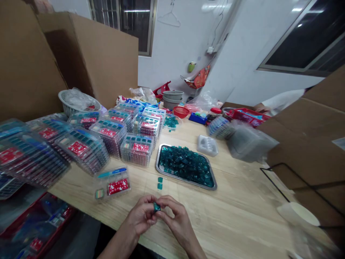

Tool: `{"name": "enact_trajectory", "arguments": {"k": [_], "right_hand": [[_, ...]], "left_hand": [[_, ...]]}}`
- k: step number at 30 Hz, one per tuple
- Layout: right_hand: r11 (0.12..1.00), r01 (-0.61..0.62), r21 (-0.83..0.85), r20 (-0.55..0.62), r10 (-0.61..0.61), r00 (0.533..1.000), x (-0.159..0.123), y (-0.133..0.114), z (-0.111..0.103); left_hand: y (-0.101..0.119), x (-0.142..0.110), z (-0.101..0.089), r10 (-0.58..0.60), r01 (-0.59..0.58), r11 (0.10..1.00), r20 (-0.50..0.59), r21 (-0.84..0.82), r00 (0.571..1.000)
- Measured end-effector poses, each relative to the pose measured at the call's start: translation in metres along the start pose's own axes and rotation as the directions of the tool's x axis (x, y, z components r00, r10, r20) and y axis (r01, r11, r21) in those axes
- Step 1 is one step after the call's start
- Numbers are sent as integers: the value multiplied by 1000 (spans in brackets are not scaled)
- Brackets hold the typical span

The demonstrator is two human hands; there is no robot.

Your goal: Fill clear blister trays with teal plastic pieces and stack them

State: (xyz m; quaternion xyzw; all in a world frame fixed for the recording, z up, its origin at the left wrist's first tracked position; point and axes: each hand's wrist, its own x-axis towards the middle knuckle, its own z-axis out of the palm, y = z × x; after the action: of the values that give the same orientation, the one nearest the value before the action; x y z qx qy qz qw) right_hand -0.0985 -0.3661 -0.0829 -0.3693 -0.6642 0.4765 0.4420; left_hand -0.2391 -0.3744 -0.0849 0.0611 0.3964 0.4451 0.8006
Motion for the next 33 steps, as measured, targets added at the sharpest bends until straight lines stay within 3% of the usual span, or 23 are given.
{"name": "enact_trajectory", "arguments": {"k": [6, 9, 12, 15, 19, 23, 27, 30, 33], "right_hand": [[973, -158, 167, -57, 169, 984, 0, 11, 0], [882, -310, 353, -124, 373, 919, -1, 21, 0], [735, -384, 559, -90, 514, 853, -2, 28, 3], [641, -397, 656, -17, 539, 842, -3, 29, 8], [638, -396, 660, 14, 517, 856, -4, 27, 13], [700, -390, 599, -76, 534, 842, -5, 34, 6], [863, -342, 372, -281, 456, 844, 0, 51, -15], [959, -276, 68, -329, 283, 901, 9, 56, -25], [963, -145, -227, -210, 96, 973, 16, 54, -22]], "left_hand": [[-6, 3, -2, 9, -9, 1000, -7, 14, 1000], [-8, 6, -4, 24, -26, 997, 32, 70, 999], [-7, 7, -4, 61, -69, 993, 78, 100, 995], [-5, 6, -2, 104, -116, 985, 104, 124, 989], [-6, 7, -2, 144, -161, 967, 98, 197, 985], [-8, 9, -6, 189, -193, 947, 39, 256, 981], [-6, 14, -12, 265, -237, 931, -64, 279, 962], [-5, 17, -15, 347, -297, 900, -111, 318, 931], [-5, 19, -17, 371, -313, 887, -119, 340, 921]]}}
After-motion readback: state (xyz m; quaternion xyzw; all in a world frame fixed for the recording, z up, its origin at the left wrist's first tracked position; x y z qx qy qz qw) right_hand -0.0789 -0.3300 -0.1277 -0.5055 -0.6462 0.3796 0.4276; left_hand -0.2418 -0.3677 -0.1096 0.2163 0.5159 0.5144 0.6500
